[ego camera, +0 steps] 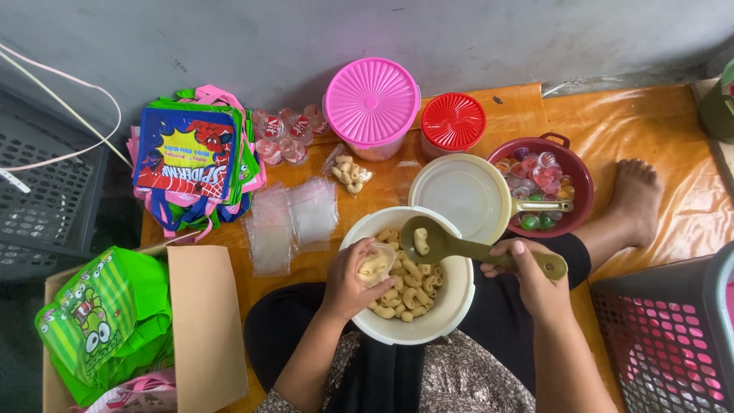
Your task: The person scoops macaroni snacks from a bowl using a spoon and places them into small plastic bags, then seals the bags by hand.
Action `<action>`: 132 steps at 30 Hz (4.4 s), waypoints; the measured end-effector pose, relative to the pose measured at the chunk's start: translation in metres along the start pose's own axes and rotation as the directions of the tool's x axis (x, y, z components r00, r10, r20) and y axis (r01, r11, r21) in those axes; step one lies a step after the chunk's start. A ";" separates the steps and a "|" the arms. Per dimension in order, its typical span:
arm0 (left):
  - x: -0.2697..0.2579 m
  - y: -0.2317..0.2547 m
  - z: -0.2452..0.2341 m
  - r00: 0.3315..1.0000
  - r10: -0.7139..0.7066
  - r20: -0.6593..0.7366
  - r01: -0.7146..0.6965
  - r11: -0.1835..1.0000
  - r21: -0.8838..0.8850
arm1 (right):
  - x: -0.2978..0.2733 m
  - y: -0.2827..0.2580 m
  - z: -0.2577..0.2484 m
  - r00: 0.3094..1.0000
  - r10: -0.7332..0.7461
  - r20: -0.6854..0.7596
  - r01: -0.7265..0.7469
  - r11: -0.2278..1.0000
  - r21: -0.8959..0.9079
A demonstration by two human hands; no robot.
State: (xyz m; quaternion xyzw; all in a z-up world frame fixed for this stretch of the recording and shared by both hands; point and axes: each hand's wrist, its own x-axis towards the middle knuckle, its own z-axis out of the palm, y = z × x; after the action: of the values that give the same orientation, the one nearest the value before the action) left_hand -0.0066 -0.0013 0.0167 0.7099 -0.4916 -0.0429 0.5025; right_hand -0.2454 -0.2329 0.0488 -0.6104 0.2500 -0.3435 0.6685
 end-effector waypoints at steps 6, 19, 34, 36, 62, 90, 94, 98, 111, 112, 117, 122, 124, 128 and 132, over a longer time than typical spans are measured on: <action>-0.006 0.004 0.000 0.980 -0.177 0.095 0.159 0.971 0.179 | -0.007 -0.107 0.062 0.728 -0.325 0.604 0.596 0.735 -0.323; 0.000 0.000 0.002 0.999 0.031 -0.011 -0.031 0.998 -0.052 | 0.006 -0.067 0.074 0.848 -0.085 0.524 0.393 0.764 -0.512; 0.003 0.020 0.012 0.982 -0.185 0.022 0.175 0.874 -0.452 | -0.010 0.002 0.158 0.830 0.146 0.539 0.026 0.954 -0.299; -0.001 0.021 0.016 0.965 -0.145 0.217 0.243 0.802 -0.546 | -0.006 0.041 0.150 0.852 -0.034 0.522 0.221 0.928 -0.301; 0.001 0.056 0.017 0.912 -0.326 0.249 0.361 0.926 -0.111 | 0.013 0.070 0.109 0.879 -0.287 0.381 0.217 0.952 0.217; 0.012 0.071 0.002 0.793 -0.485 0.369 0.552 0.828 -0.096 | 0.007 0.064 0.114 0.956 -0.135 0.259 0.151 0.988 -0.044; 0.007 0.059 0.007 0.788 -0.508 0.348 0.563 0.823 -0.075 | 0.006 0.057 0.114 0.949 -0.167 0.269 0.188 0.980 -0.056; 0.008 0.055 0.010 0.777 -0.522 0.352 0.591 0.798 -0.121 | 0.005 0.048 0.116 0.936 -0.211 0.282 0.239 0.968 -0.071; 0.009 0.064 0.010 0.861 -0.398 0.318 0.490 0.818 -0.303 | 0.000 0.042 0.116 0.884 -0.267 0.384 0.369 0.903 -0.220; 0.008 0.061 0.012 0.859 -0.398 0.321 0.492 0.816 -0.304 | 0.000 0.042 0.115 0.885 -0.264 0.383 0.366 0.904 -0.222; 0.000 0.035 0.025 0.933 -0.305 0.191 0.357 0.847 -0.393 | 0.000 0.055 0.111 0.913 -0.313 0.260 0.378 0.890 -0.254; -0.006 0.017 0.024 0.939 -0.331 0.097 0.341 0.852 -0.397 | 0.000 0.052 0.112 0.915 -0.275 0.296 0.363 0.881 -0.303; -0.005 0.022 0.021 0.936 -0.335 0.103 0.348 0.853 -0.388 | -0.001 0.050 0.114 0.920 -0.248 0.305 0.342 0.888 -0.309; -0.002 0.033 0.017 0.932 -0.342 0.119 0.360 0.843 -0.400 | -0.001 0.049 0.117 0.920 -0.250 0.302 0.344 0.884 -0.317; 0.001 0.029 0.014 0.933 -0.346 0.095 0.356 0.853 -0.382 | -0.002 0.038 0.118 0.936 -0.189 0.297 0.279 0.914 -0.296</action>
State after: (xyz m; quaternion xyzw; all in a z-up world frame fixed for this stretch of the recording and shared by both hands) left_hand -0.0327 -0.0119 0.0323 0.6716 -0.3408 -0.2397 0.6127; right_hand -0.1520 -0.1546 0.0264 -0.7803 0.1382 -0.2907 0.5363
